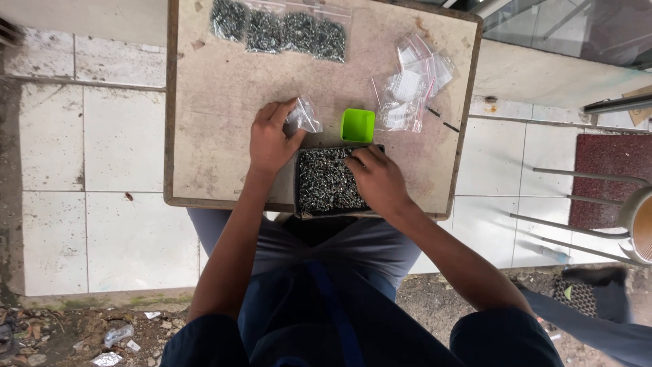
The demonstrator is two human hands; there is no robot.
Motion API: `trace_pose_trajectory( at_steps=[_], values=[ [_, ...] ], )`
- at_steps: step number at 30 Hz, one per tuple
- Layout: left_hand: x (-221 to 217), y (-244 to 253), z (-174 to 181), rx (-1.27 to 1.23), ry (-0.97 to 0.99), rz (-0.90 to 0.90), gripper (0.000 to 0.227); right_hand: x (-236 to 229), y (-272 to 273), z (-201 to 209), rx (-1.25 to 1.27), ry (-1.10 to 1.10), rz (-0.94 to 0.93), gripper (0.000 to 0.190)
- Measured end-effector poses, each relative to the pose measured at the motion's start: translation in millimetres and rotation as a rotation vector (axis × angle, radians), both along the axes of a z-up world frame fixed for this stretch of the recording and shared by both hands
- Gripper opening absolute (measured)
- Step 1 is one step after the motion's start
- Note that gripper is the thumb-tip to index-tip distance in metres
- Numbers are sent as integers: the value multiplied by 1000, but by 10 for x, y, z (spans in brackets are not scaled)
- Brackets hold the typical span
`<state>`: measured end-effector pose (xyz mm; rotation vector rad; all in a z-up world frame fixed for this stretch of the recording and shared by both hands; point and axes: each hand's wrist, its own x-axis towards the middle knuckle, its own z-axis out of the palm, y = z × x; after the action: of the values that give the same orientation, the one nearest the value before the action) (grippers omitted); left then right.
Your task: A person is manually sorting small screws from a tray and placing them into small plastic bags.
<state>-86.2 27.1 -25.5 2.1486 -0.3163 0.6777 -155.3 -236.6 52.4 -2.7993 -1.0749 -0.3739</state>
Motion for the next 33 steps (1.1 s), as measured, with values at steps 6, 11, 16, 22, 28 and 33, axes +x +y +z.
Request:
trace_pose_trajectory(
  at_steps=[6,11,16,22,28,33],
  values=[
    [-23,-7,96,19,37,-6,40,-246,480,517,236,153,214,15],
    [-29,5,274,22,101,-43,41,-106,272,63,48,207,241,14],
    [23,-22,142,28,105,-27,43,74,-68,76,-36,69,204,11],
    [22,-17,-32,28,70,28,47,-244,466,337,187,136,307,36],
    [18,-6,62,38,85,8,48,-222,456,72,88,357,383,36],
    [1,-16,167,15,68,5,45,-172,315,-106,-135,252,376,27]
  ],
)
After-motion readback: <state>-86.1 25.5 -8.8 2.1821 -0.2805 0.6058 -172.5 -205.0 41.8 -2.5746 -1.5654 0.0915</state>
